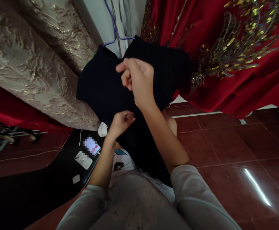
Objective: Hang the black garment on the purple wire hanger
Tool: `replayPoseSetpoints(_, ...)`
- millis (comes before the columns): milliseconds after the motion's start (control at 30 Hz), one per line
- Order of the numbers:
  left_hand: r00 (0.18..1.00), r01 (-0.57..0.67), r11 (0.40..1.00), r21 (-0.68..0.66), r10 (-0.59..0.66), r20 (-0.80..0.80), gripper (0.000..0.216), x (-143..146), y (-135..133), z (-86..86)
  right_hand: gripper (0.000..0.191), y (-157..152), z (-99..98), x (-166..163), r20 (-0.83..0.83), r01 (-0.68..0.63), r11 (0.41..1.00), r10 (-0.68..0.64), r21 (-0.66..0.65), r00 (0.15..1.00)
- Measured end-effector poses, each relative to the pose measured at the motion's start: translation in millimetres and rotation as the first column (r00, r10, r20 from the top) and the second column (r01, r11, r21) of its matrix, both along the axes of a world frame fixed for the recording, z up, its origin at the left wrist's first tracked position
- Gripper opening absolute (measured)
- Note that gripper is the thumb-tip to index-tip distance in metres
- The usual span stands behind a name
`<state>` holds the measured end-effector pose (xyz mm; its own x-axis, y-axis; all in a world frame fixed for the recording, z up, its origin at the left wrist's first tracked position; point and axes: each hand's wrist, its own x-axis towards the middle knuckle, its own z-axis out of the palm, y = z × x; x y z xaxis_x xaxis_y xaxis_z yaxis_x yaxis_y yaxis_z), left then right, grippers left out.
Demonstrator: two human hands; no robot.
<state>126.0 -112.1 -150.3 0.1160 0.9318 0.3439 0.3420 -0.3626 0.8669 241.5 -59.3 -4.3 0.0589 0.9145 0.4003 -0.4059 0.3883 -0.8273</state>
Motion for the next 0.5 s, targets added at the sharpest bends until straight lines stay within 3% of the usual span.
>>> replayPoseSetpoints(33, 1.000, 0.020, 0.998, 0.052, -0.020, -0.007, 0.013, -8, 3, 22.0, 0.038, -2, -5.7, 1, 0.014, -0.019, 1.000, 0.019, 0.006, 1.000)
replayPoseSetpoints(133, 0.982, -0.188, 0.905, 0.381, 0.175, 0.071, 0.027, -30, 15, 91.0, 0.036, -4, -12.8, 4, 0.052, -0.044, 0.999, 0.045, -0.016, 0.998)
replayPoseSetpoints(233, 0.976, -0.098, 0.795, 0.599, 0.195, -0.098, 0.024, -33, 30, 136.5, 0.037, 0, -7.4, 4, 0.134, -0.014, 0.999, 0.020, -0.046, 0.991)
replayPoseSetpoints(300, 0.952, -0.032, 0.780, 0.625, 0.214, -0.219, 0.015, -26, 36, 148.2, 0.036, 4, -8.6, 3, 0.208, 0.013, 1.000, -0.007, -0.024, 0.978)
replayPoseSetpoints(400, 0.930, -0.054, 0.785, 0.617, 0.264, -0.255, 0.026, -22, 40, 150.8, 0.034, 8, -30.2, 3, 0.333, 0.095, 0.994, -0.108, 0.055, 0.937)
replayPoseSetpoints(467, 0.927, -0.135, 0.726, 0.674, 0.334, -0.174, 0.025, -38, 49, 149.2, 0.033, 7, -53.2, 3, 0.433, 0.146, 0.986, -0.167, 0.082, 0.886)
replayPoseSetpoints(500, 0.916, -0.210, 0.665, 0.717, 0.391, -0.094, 0.022, -53, 57, 147.1, 0.033, 5, -64.3, 2, 0.472, 0.163, 0.983, -0.184, 0.087, 0.862)
